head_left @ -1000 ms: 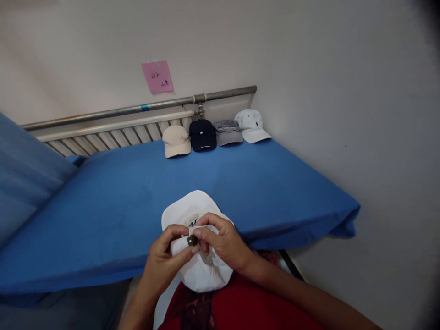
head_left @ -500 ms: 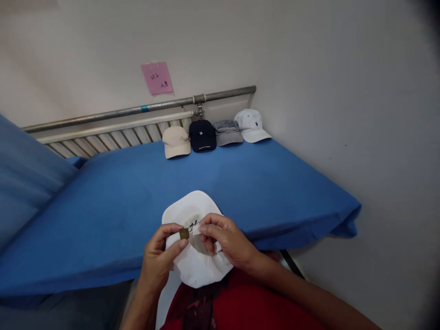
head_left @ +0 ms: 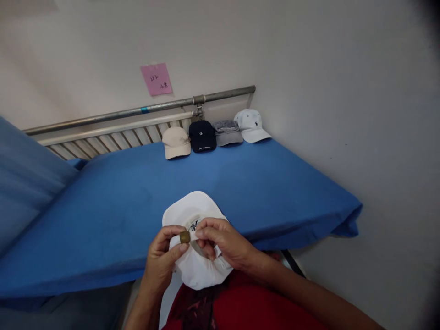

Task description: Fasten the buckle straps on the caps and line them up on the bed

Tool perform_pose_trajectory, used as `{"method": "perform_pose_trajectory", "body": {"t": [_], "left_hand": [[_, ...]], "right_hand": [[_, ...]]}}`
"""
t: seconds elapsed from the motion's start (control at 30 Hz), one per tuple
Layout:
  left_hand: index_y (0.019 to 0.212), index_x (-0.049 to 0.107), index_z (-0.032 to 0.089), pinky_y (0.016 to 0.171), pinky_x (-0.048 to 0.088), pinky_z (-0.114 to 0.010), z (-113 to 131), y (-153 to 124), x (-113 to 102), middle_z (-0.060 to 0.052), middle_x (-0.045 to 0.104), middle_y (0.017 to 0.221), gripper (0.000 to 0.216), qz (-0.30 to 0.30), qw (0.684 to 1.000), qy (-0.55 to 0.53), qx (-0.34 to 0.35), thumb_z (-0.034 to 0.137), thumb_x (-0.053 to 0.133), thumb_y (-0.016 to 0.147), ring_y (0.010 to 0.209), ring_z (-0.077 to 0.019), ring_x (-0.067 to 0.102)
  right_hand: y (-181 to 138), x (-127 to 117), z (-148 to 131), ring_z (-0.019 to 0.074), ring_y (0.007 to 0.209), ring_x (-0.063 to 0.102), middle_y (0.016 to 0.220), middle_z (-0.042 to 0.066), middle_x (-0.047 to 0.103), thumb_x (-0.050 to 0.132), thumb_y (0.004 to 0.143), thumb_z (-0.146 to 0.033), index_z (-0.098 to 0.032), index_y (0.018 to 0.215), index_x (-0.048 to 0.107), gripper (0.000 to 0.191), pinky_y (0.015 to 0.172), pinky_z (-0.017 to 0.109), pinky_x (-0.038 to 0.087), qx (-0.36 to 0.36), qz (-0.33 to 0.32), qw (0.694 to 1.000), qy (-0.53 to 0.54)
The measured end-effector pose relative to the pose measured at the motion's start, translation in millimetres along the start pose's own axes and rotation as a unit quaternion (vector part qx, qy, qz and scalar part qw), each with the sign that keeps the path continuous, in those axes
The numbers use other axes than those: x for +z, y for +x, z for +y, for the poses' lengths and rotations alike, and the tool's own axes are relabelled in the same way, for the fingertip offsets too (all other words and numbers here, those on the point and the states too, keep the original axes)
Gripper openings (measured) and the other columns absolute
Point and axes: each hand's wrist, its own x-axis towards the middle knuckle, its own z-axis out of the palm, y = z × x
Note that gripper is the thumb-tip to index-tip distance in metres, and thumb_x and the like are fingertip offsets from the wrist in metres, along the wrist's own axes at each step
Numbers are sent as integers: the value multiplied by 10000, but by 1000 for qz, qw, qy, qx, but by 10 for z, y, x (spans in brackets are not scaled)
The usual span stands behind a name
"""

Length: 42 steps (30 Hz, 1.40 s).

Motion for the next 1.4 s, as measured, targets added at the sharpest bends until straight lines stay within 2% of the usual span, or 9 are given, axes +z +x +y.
{"method": "perform_pose_trajectory", "body": {"t": [0.5, 0.83, 0.97, 1.1, 1.23, 1.4], "left_hand": [[806, 739, 240, 741, 478, -213, -5, 5, 17, -4, 716, 829, 267, -14, 1000, 10, -15, 227, 840, 559, 809, -158, 629], [829, 725, 233, 781, 482, -248, 11, -22, 50, -7, 713, 838, 247, -21, 999, 34, -16, 255, 819, 602, 830, -171, 631], [820, 721, 209, 748, 490, -268, 10, -16, 39, -21, 706, 809, 261, -21, 998, 44, -26, 274, 825, 590, 792, -185, 632], [808, 723, 205, 744, 484, -265, 33, -10, 41, -24, 703, 813, 258, -4, 999, 40, -19, 265, 827, 579, 797, -187, 629], [815, 724, 220, 766, 473, -250, 56, -15, 64, -14, 705, 829, 242, -5, 999, 41, -10, 256, 820, 596, 819, -177, 623], [844, 720, 213, 750, 470, -261, 40, -25, 43, -18, 699, 811, 252, -44, 998, 42, -36, 263, 815, 616, 794, -182, 619]], "right_hand": [[19, -17, 27, 34, 363, 388, 542, -51, 537, 639, 684, -246, -153, 679, 565, 119, 352, 177, 304, 31, -34, 996, 74], [22, -13, 35, 24, 362, 361, 545, -59, 535, 659, 670, -242, -156, 716, 558, 141, 354, 177, 258, 62, -46, 991, 113], [24, 4, 30, 28, 362, 356, 530, -62, 531, 648, 671, -241, -161, 702, 550, 130, 360, 181, 255, 70, -55, 991, 103], [-2, -9, -24, 59, 414, 442, 526, -47, 544, 647, 694, -271, -156, 728, 580, 137, 416, 197, 325, 33, -27, 998, 41], [-43, -20, -68, 74, 465, 483, 517, -58, 543, 658, 666, -204, -167, 759, 593, 119, 489, 210, 367, -11, 20, 1000, 0], [-36, -6, -70, 75, 464, 486, 539, -56, 543, 683, 647, -202, -165, 722, 586, 128, 506, 221, 374, -17, -3, 1000, -2]]}}
